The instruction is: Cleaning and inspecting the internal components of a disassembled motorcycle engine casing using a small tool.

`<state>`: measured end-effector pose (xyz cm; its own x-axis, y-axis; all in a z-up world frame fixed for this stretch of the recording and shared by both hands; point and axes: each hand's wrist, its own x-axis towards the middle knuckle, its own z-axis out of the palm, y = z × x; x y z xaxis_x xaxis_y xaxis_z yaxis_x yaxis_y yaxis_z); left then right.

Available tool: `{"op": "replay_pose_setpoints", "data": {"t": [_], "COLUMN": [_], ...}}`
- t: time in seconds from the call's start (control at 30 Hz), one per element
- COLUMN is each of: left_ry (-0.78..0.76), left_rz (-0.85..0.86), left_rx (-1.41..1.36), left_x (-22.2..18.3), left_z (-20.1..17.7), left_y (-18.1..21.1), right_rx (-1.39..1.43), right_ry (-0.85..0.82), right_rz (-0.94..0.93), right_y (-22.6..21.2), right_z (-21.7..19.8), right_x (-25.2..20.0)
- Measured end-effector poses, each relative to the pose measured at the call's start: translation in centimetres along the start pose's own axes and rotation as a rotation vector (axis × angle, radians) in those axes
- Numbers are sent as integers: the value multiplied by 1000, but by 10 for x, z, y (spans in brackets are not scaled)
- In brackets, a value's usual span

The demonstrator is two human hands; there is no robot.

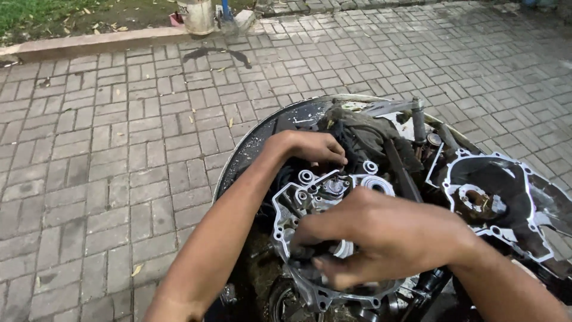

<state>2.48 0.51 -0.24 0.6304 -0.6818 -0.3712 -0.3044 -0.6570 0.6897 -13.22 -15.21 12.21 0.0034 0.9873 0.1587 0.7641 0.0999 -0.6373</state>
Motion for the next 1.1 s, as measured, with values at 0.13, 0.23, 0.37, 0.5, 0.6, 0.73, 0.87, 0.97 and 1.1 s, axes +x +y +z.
{"op": "replay_pose_setpoints", "data": {"t": [0.13,0.23,0.37,0.5,0.6,0.73,0.87,0.97,1.1], "left_ry": [34,27,34,34,42,78,56,49,51], "left_rz": [58,-1,-7,-25,-1,-11,-96,-98,-47], "left_rx": [41,15,27,104,100,166,148,131,108], "left_x": [3,-1,-4,-2,3,0,-8,-6,-3], "left_z": [2,3,2,4,6,7,6,7,8], "left_y": [-3,5,7,11,7,13,21,21,14], "right_rx": [-47,-23,-54,-104,-62,244,508,465,361], "right_ry": [-71,-45,69,216,398,543,492,379,109], "right_rz": [206,273,215,134,-25,-43,-22,-13,157], "right_y": [12,19,16,1,-8,-11,-7,-12,-33], "right_z": [12,18,22,27,30,61,90,84,46], "right_x": [2,1,3,2,4,4,8,8,16]}}
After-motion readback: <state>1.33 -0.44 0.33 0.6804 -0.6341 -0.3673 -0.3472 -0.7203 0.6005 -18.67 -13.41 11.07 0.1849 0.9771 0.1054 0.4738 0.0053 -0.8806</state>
